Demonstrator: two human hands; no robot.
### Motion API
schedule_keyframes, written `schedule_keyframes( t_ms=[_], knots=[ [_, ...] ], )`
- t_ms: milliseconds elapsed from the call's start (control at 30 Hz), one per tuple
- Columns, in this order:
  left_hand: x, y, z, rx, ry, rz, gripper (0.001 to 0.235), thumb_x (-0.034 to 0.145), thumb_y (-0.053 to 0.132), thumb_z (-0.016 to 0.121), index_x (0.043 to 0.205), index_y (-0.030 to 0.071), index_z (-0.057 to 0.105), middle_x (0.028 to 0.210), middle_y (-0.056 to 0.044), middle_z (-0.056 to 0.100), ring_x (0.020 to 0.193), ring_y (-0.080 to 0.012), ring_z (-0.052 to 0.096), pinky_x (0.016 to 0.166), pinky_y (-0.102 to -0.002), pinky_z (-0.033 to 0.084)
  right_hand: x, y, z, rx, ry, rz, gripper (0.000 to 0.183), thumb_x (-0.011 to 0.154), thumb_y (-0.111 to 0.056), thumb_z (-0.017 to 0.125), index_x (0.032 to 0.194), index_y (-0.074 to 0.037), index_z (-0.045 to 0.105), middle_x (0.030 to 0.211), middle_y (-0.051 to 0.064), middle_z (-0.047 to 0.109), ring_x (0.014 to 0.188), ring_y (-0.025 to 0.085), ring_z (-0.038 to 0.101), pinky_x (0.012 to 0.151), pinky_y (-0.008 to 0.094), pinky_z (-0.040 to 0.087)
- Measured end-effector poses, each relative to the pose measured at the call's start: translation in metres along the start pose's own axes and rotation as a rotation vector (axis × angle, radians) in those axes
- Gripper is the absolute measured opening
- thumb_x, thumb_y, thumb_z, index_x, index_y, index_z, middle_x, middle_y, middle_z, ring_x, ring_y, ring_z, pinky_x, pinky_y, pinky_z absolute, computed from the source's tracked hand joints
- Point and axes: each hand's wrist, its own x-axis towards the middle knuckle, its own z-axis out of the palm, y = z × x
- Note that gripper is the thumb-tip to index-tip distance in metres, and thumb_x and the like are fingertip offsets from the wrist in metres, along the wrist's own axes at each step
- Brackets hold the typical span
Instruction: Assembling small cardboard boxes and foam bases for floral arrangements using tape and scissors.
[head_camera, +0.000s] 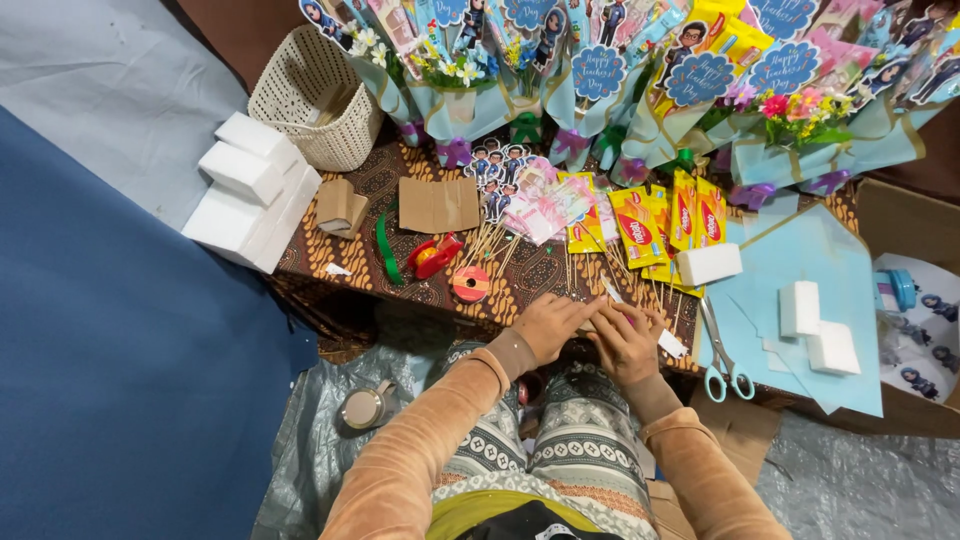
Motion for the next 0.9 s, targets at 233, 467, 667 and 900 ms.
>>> schedule_keyframes(
  t_ms=[233, 467, 667, 900],
  knots=[
    [-0.001, 0.015, -0.028, -0.080, 0.111, -0.206, 0.072, 0.078, 0.028, 0.060, 0.140, 0.009, 0.028, 0.131, -0.012, 0.043, 0.123, -0.0298, 0.039, 0.104, -0.053, 0.019, -0.008, 0.009, 0.008, 0.163, -0.065, 0.174, 0.030, 0.084, -0.023, 0.061, 0.113, -0.016, 0.062, 0.093, 0.001, 0.063, 0.084, 0.019, 0.059, 0.079, 0.033, 0.031],
    [-0.056, 0.038, -0.055, -0.166, 0.520, -0.522, 0.041, 0.090, 0.027, 0.047, 0.125, 0.005, 0.049, 0.113, -0.010, 0.051, 0.111, -0.0322, 0.046, 0.094, -0.049, 0.026, 0.019, 0.019, 0.008, 0.353, -0.422, 0.510, 0.020, 0.082, -0.027, 0.063, 0.099, -0.016, 0.066, 0.077, 0.008, 0.068, 0.074, 0.030, 0.065, 0.067, 0.038, 0.046],
    [-0.114, 0.013, -0.041, 0.038, 0.586, -0.642, 0.033, 0.090, 0.030, 0.047, 0.114, 0.011, 0.058, 0.105, -0.003, 0.056, 0.108, -0.0255, 0.049, 0.089, -0.044, 0.027, 0.006, 0.047, 0.030, -0.045, -0.541, 0.373, 0.019, 0.087, -0.043, 0.056, 0.097, -0.031, 0.065, 0.097, -0.004, 0.062, 0.085, 0.020, 0.063, 0.079, 0.033, 0.042],
    [-0.116, -0.046, -0.100, 0.260, 0.796, -0.886, 0.027, 0.085, 0.029, 0.053, 0.110, 0.020, 0.060, 0.104, 0.004, 0.057, 0.100, -0.0195, 0.051, 0.082, -0.037, 0.033, 0.016, 0.018, 0.005, -0.189, -0.165, 0.258, 0.023, 0.085, -0.033, 0.064, 0.104, -0.021, 0.070, 0.095, 0.003, 0.063, 0.084, 0.022, 0.061, 0.072, 0.032, 0.044]
  ],
)
